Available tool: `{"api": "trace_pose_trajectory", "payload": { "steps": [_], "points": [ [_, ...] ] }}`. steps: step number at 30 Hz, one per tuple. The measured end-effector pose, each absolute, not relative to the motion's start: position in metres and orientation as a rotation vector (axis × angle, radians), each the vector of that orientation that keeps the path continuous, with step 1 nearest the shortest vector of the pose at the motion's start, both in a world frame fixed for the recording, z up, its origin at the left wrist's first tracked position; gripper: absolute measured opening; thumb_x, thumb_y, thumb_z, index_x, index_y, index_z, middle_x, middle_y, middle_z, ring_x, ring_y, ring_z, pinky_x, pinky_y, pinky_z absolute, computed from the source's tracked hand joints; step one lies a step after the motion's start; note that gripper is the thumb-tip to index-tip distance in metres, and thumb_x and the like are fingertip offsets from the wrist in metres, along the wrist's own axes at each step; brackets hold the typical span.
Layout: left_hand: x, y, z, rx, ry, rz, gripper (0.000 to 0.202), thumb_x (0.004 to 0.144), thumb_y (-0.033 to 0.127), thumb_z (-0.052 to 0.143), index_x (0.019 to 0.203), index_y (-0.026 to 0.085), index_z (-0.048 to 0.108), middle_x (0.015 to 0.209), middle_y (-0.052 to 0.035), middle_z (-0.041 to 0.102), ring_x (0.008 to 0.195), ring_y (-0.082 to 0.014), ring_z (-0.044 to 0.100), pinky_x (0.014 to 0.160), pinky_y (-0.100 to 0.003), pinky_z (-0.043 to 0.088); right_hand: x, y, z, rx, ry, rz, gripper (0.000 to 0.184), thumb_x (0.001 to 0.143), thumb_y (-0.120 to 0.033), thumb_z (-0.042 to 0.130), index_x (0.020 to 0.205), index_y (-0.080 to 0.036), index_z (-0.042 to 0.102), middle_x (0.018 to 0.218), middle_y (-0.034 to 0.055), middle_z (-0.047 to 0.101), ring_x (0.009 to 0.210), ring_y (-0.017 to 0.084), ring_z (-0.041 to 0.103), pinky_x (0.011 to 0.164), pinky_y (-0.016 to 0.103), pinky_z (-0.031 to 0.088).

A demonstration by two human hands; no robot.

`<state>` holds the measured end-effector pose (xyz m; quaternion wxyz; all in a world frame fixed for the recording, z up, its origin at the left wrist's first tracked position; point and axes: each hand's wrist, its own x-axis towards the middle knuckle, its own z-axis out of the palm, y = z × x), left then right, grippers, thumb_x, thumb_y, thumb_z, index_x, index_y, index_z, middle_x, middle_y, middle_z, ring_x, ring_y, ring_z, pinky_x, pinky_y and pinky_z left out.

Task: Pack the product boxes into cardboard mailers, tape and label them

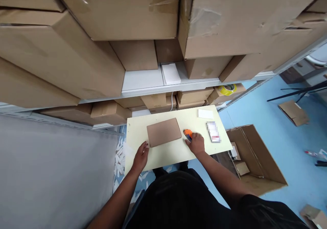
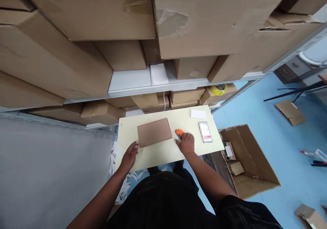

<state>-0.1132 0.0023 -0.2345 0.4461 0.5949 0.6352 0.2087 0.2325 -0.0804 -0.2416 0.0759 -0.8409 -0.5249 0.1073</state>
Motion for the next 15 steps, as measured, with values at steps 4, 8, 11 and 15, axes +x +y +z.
{"api": "trace_pose_trajectory", "payload": {
  "steps": [4, 8, 11, 15],
  "points": [
    [-0.12, 0.002, -0.204, 1.613, 1.558, 0.592, 0.045, 0.094, 0.049, 0.053, 0.125, 0.019, 0.063, 0.123, -0.0112, 0.07, 0.111, -0.0253, 0.069, 0.096, -0.041, 0.057, 0.239, -0.081, -0.257, -2.625, -1.54, 0.393, 0.031, 0.09, -0.034, 0.067, 0.114, -0.017, 0.058, 0.101, 0.0141, 0.07, 0.105, 0.03, 0.06, 0.097, 0.041, 0.036],
    [-0.087, 0.006, -0.161, 1.95, 1.362, 0.54, 0.028, 0.099, 0.039, 0.048, 0.112, 0.023, 0.068, 0.108, -0.0066, 0.071, 0.101, -0.0225, 0.068, 0.091, -0.038, 0.057, 0.245, -0.084, -0.255, -2.619, -1.512, 0.45, 0.028, 0.093, -0.03, 0.062, 0.116, -0.015, 0.058, 0.092, 0.0119, 0.072, 0.092, 0.028, 0.065, 0.095, 0.041, 0.037],
    [-0.031, 0.019, -0.139, 2.247, 1.101, 0.382, 0.025, 0.099, 0.033, 0.048, 0.103, 0.022, 0.07, 0.104, -0.0081, 0.07, 0.107, -0.0252, 0.063, 0.101, -0.042, 0.05, 0.252, -0.098, -0.241, -2.538, -1.39, 0.512, 0.035, 0.094, -0.036, 0.061, 0.123, -0.016, 0.056, 0.1, 0.0134, 0.073, 0.092, 0.029, 0.068, 0.094, 0.042, 0.041],
    [0.055, 0.049, -0.134, 2.109, 1.023, 0.166, 0.029, 0.098, 0.038, 0.049, 0.101, 0.02, 0.072, 0.112, -0.0108, 0.069, 0.11, -0.0258, 0.062, 0.101, -0.039, 0.048, 0.261, -0.123, -0.214, -2.247, -1.095, 0.769, 0.043, 0.091, -0.045, 0.063, 0.128, -0.026, 0.051, 0.115, 0.0094, 0.073, 0.096, 0.029, 0.07, 0.085, 0.04, 0.05]
  ]
}}
